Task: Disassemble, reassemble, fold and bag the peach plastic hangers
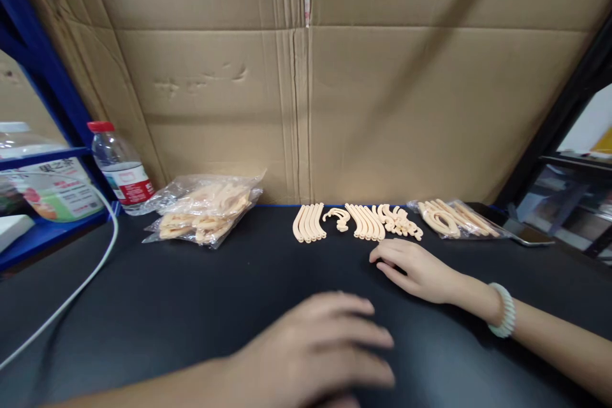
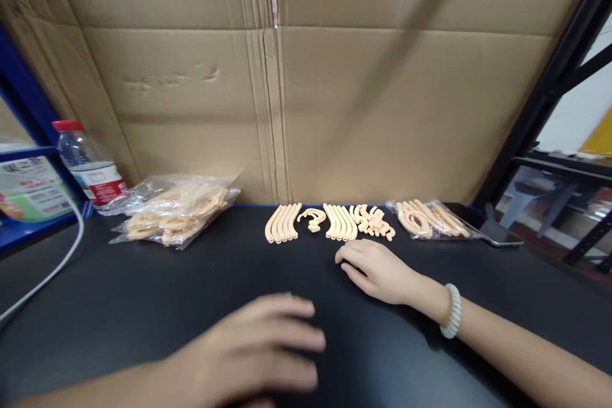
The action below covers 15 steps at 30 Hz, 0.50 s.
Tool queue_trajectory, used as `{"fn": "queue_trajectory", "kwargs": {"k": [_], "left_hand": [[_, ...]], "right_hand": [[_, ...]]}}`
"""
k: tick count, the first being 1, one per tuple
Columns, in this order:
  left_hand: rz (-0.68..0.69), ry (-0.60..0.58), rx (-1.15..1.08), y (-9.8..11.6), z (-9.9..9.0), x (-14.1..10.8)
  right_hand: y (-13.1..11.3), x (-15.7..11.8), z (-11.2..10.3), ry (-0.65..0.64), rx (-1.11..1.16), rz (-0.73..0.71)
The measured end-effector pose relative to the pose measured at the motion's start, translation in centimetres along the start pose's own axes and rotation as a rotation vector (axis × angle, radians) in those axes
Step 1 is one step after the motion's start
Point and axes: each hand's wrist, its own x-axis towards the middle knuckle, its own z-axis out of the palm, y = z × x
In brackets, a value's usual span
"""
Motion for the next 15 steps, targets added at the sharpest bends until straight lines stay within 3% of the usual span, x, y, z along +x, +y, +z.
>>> {"fn": "queue_trajectory", "kwargs": {"k": [3,7,10,15], "left_hand": [[-0.219,0.145,0.258,-4.7,-1.8,-0.2],[-0.458,0.105,0.433,-9.1,-3.5,-1.8],[-0.520,0.029,0.437,-10.2,-3.5,-2.5],[-0.501,0.046,0.426,-9.9,-3.3,-2.5]], "right_hand": [[-0.1,0.2,0.0,0.027,-0.053,-0.023],[-0.2,1.0,0.1,0.102,-0.191,-0.065],[0.2,2.6,0.1,0.171,-0.181,-0.037],[1.6,6.5,0.0,0.174,-0.043,0.097]]}}
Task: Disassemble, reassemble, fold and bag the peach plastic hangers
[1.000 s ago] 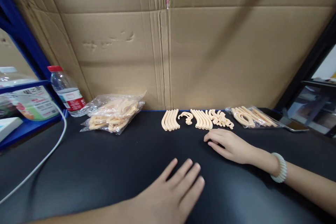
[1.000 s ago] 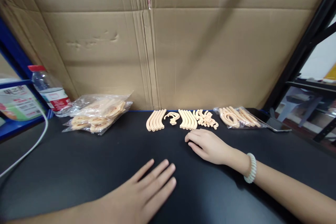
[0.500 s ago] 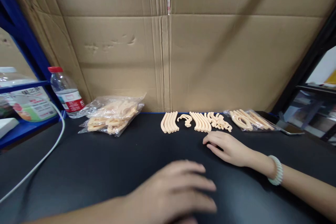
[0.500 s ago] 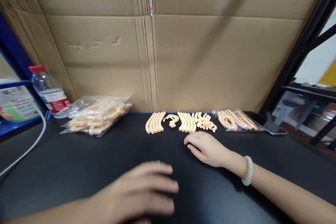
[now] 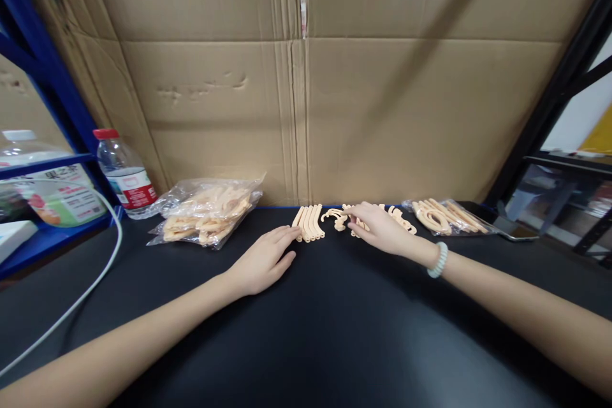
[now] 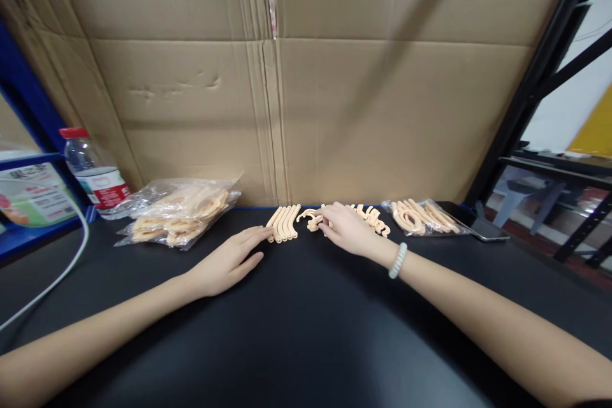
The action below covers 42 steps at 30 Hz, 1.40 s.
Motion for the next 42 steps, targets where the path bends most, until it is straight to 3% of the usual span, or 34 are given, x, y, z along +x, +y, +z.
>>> {"fn": "queue_trajectory", "kwargs": {"k": [5,10,14,20,24,28,32,35,37,42], "left_hand": [[0.022,0.037,-0.010,0.2,-0.2,0.1],[0.049,0.086,-0.035,0.3,-0.1,0.1],[0.079,0.113,-0.068,0.4,-0.1,0.2],[0.100,0.157,-0.097,0.6,-0.2,0.1],[0.065,0.241,-0.131,2.0,-0.2,0.0],[0.049,0.306,-0.349,4.9,0.1,-0.1],[-0.107,0.128,-0.716,7.2,0.5,-0.3],[-0.230,-0.004,-1.042,7.7,0.7,-0.2],[-0.274,-0.041,-1.141,7.5,0.7,0.0],[-0.274,0.025,-1.224,7.0,0.8,0.3]], "right_hand": [[1.0,3.0,0.7,-0.116,0.083,0.006],[1.3,3.7,1.1,-0.155,0.192,0.019],[1.7,3.7,1.4,-0.065,0.298,0.067],[1.8,3.1,1.0,0.231,0.496,0.184],[-0.6,1.3,0.0,0.229,0.659,0.222],[-4.0,-1.3,-0.1,0.142,0.907,0.280],[-6.1,-3.0,1.1,0.127,1.087,0.334],[-6.6,-3.4,1.9,0.156,1.140,0.374],[-6.7,-3.4,2.1,0.150,1.152,0.381],[-6.9,-3.6,2.1,0.098,1.176,0.394]]}}
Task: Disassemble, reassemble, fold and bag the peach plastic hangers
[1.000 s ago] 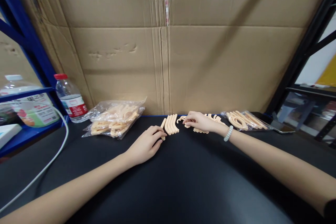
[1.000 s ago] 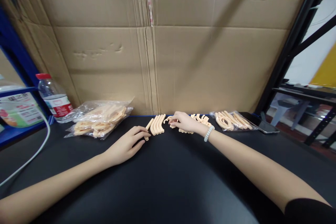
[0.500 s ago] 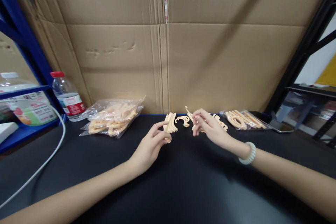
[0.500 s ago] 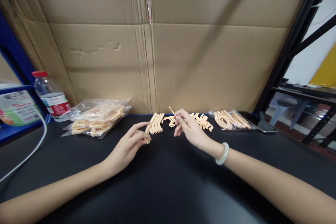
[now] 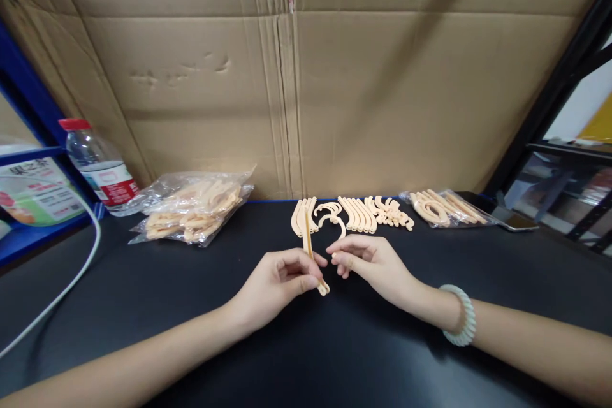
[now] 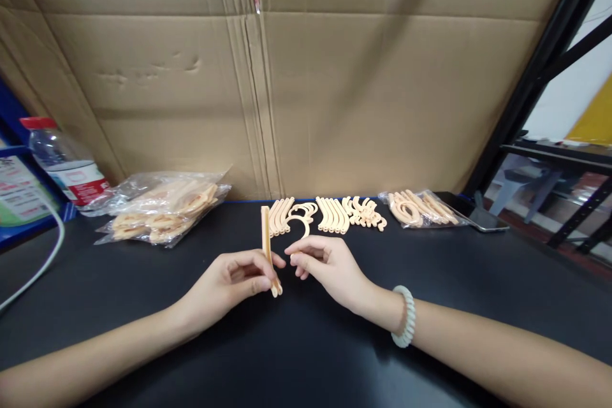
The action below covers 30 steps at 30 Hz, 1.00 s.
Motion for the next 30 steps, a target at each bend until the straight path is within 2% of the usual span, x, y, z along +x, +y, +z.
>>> {"fn": "queue_trajectory", "kwargs": {"k": [6,9,13,20,30], "left_hand": [[-0.011,0.131,-0.210,-0.22,0.26,-0.13],[-0.058,0.160,-0.222,-0.08,0.31,-0.18],[-0.048,0.169,-0.133,0.03,0.30,-0.21],[0.002,0.210,-0.025,-0.30,0.15,-0.23],[0.078,0.175,0.040,-0.03,0.73,-0.57]], "right_hand": [[-0.09,0.00,0.06,0.044,0.058,0.055],[-0.14,0.01,-0.01,0.089,0.162,0.053],[-0.14,0.02,-0.15,0.113,0.257,0.103],[-0.10,0.02,0.04,0.036,0.186,0.130],[-0.40,-0.02,0.21,-0.119,0.088,0.136]]}}
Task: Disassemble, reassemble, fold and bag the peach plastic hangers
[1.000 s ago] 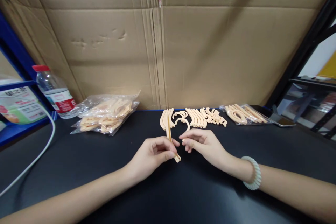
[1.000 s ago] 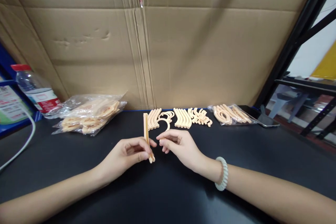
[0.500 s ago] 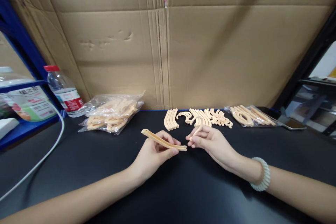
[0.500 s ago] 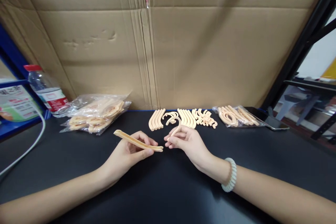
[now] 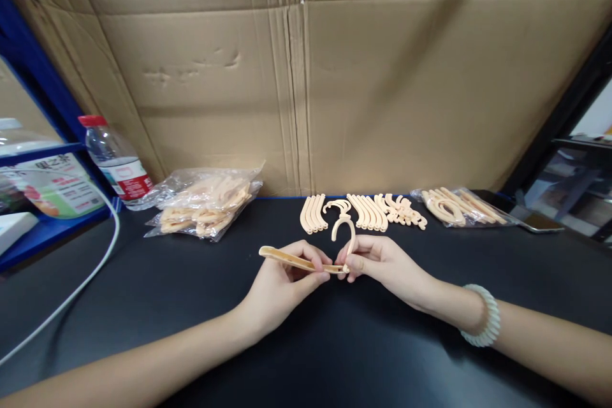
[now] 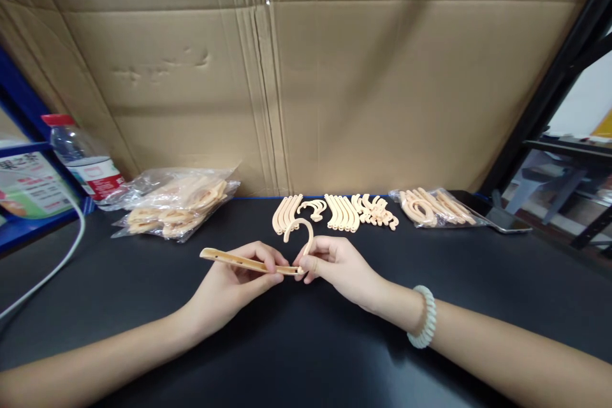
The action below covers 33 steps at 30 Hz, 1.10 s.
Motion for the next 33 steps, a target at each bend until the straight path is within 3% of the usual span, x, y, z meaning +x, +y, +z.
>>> {"fn": "queue_trajectory", "kwargs": {"k": [11,18,25,33], "left_hand": [[0.157,0.022,0.218,0.6,0.2,-0.6],[0.252,0.005,0.308,0.7,0.4,-0.7],[0.205,0.016,0.287,0.7,0.4,-0.6],[0.032,0.031,0.126,0.8,0.7,-0.8]], "right_hand": [[-0.2,0.1,0.4,-0.084,-0.079,0.039],[0.2,-0.1,0.8,-0.037,-0.058,0.024],[0.1,-0.6,1.5,0.001,-0.027,0.012],[-0.2,-0.7,1.9,0.036,-0.018,-0.016]]}}
